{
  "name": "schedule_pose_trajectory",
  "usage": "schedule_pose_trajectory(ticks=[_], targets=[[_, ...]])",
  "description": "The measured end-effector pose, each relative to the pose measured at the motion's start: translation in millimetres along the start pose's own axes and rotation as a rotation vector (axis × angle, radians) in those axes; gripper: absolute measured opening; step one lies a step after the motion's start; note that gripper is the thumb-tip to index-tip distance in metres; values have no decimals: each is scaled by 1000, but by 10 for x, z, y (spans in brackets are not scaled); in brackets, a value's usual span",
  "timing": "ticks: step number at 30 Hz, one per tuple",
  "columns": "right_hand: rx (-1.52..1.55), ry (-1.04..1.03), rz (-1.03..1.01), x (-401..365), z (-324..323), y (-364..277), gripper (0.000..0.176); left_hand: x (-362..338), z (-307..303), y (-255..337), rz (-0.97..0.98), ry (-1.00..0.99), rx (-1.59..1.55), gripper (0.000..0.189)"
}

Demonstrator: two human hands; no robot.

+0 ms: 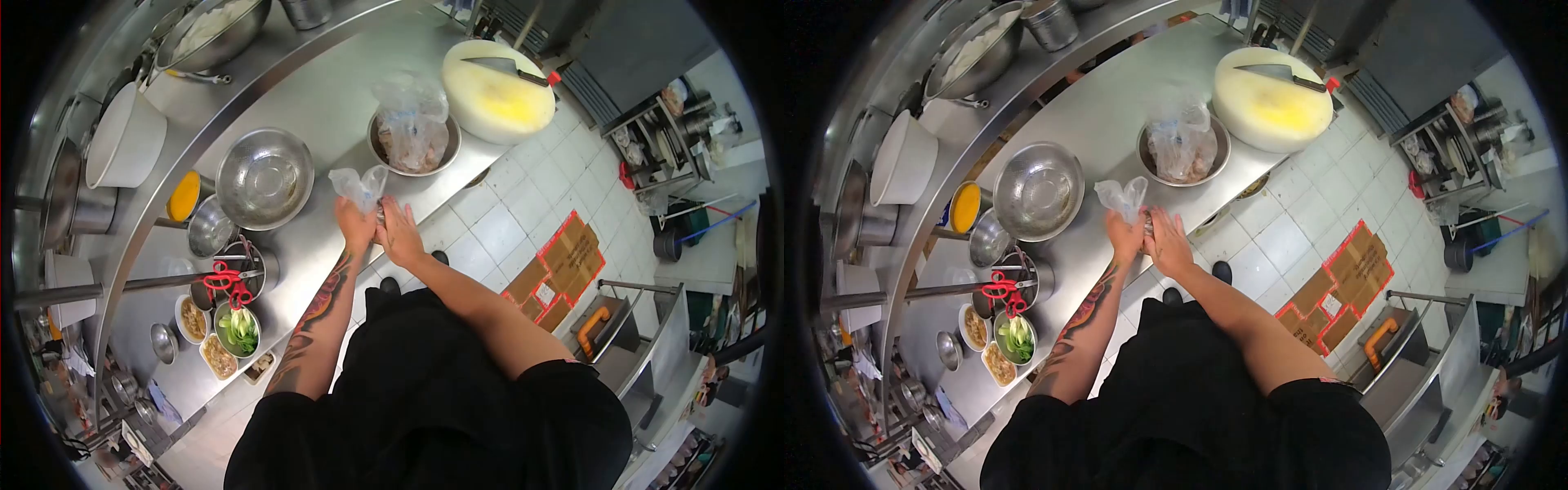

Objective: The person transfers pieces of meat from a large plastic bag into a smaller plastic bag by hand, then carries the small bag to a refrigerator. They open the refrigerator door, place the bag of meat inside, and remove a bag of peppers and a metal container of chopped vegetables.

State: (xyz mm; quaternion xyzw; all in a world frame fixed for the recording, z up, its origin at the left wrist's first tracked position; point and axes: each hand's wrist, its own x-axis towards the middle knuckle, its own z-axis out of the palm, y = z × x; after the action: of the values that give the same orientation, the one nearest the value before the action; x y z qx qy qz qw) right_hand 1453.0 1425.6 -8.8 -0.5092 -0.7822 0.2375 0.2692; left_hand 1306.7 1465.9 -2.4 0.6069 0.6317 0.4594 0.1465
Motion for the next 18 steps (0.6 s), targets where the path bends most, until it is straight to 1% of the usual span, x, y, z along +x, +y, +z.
schedule_pose_trajectory(ticks=[1, 3, 4, 6, 7, 9, 10, 11, 12, 13, 14, 15, 16, 17, 18], targets=[[-2, -6, -9, 23, 47, 32, 71, -15, 42, -141, -5, 10, 1, 34], [-187, -127, 29, 28, 137, 120, 74, -62, 116, -369, 137, -11, 84, 38], [-189, -129, 30, 3, 173, 193, 74, -93, 90, -350, 135, -11, 82, 38], [29, -61, 5, 116, 170, 352, 47, -49, 60, -280, 109, -85, 176, 42], [24, -67, -8, 247, 53, 205, 47, 3, 14, -183, 104, -71, 176, 42], [535, 144, -58, 421, -51, -154, 42, -41, -71, 0, 148, -140, 113, 47], [551, -18, 86, 539, -41, -225, 46, -64, -30, -20, 148, -132, 115, 47], [554, -20, 73, 693, -53, -289, 46, -69, -5, -40, 135, -164, 257, 49], [798, -32, 285, 893, -222, -515, 47, -66, 14, -71, 118, -192, 402, 52], [1037, -53, 504, 1026, -284, -698, 48, -67, 13, -58, 113, -176, 412, 52], [1111, 151, 589, 1096, -170, -801, 50, -80, 4, -26, 112, -152, 386, 53], [1114, 138, 579, 1095, -157, -827, 50, -99, -2, -25, 112, -130, 359, 55], [1238, 134, 634, 1079, -156, -842, 44, -96, -10, -32, 54, -195, 354, 59], [1358, 129, 689, 1103, -172, -833, 37, -78, -9, -40, 53, -181, 357, 59], [1355, 121, 683, 1128, -160, -764, 37, -78, -16, -20, 76, -191, 390, 58]])
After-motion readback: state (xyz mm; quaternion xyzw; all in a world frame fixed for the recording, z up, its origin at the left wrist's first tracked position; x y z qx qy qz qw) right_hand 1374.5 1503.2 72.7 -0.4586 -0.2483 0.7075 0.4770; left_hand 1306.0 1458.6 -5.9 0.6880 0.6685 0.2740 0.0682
